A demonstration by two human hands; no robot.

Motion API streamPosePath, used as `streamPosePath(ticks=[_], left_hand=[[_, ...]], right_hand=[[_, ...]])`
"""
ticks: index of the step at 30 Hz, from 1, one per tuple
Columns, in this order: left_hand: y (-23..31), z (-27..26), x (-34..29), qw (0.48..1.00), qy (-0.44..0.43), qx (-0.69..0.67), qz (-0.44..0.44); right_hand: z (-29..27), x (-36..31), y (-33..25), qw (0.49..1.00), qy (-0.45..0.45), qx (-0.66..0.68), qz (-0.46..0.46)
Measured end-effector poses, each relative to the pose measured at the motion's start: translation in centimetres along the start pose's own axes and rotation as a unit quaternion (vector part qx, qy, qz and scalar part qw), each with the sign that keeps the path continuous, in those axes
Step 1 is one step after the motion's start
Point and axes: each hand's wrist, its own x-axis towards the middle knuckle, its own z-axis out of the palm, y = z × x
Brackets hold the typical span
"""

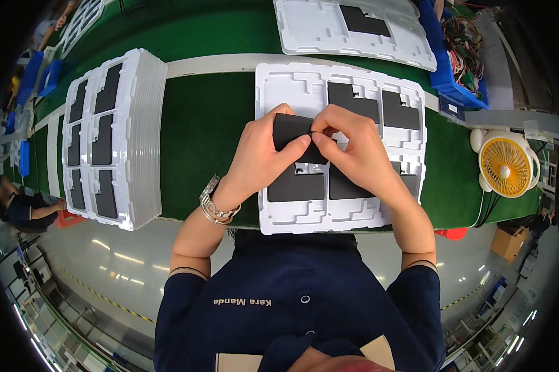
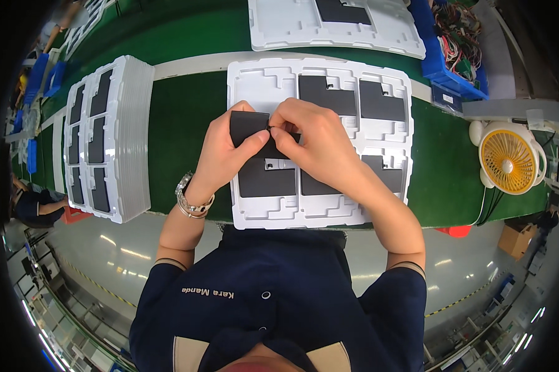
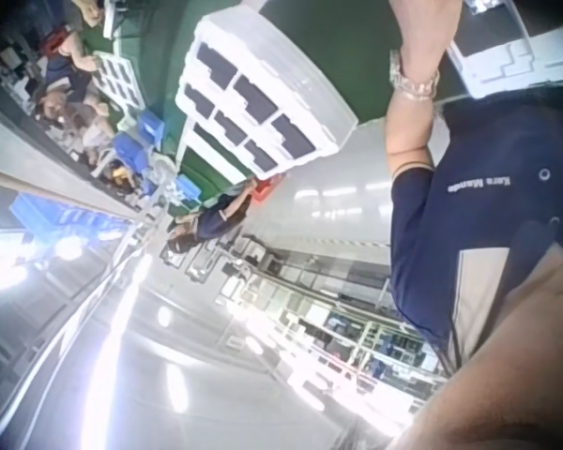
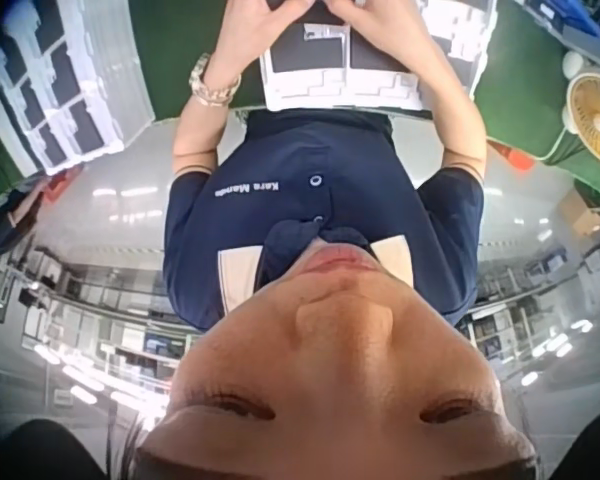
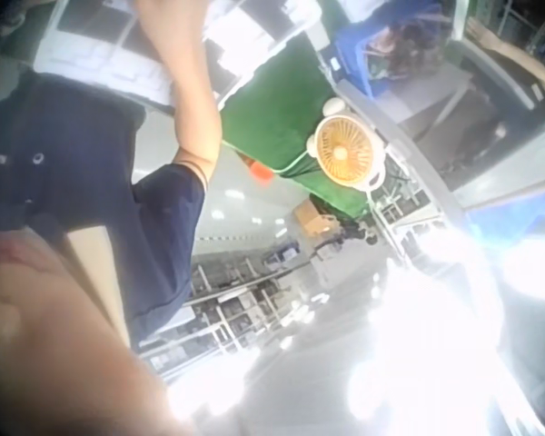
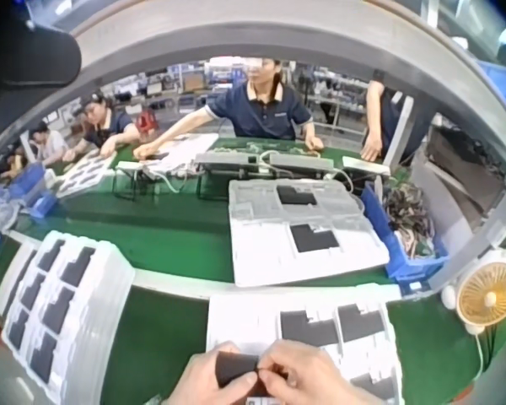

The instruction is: Manually fitting black components into a white tray on an assembly line.

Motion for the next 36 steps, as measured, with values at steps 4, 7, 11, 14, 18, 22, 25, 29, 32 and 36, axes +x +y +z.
streamPosePath(ticks=[4,7,11,14,18,22,25,29,32,36], left_hand=[[0.0,0.1,0.0,1.000,-0.003,-0.010,0.000],[-0.1,0.0,0.0,1.000,-0.007,-0.016,0.003],[-0.5,0.1,-0.1,0.999,-0.015,-0.035,0.008],[-0.3,-0.1,-0.1,0.999,-0.010,-0.043,0.001],[-0.7,-0.2,0.0,0.998,0.002,-0.063,0.002],[-0.4,-0.2,-0.1,0.997,-0.004,-0.076,-0.015],[-0.2,-0.1,-0.1,0.996,0.000,-0.083,-0.022],[-0.4,0.0,-0.2,0.996,0.004,-0.088,-0.024],[-0.3,-0.1,-0.2,0.996,0.010,-0.086,-0.031],[-0.5,0.2,-0.3,0.999,0.030,-0.038,-0.009]], right_hand=[[0.1,0.0,0.1,0.999,0.010,0.027,0.014],[0.3,0.0,0.3,0.999,0.015,0.045,0.023],[0.4,-0.1,0.2,0.997,0.008,0.051,0.051],[0.4,-0.1,0.3,0.996,0.005,0.067,0.059],[0.0,0.0,0.5,0.987,-0.015,0.136,0.085],[-0.3,0.1,0.3,0.971,-0.046,0.190,0.137],[-0.4,0.1,0.3,0.958,-0.054,0.227,0.167],[-0.3,-0.1,0.1,0.948,-0.043,0.260,0.179],[0.2,-0.1,0.1,0.949,-0.019,0.266,0.171],[0.6,-0.2,0.4,0.951,0.008,0.263,0.164]])
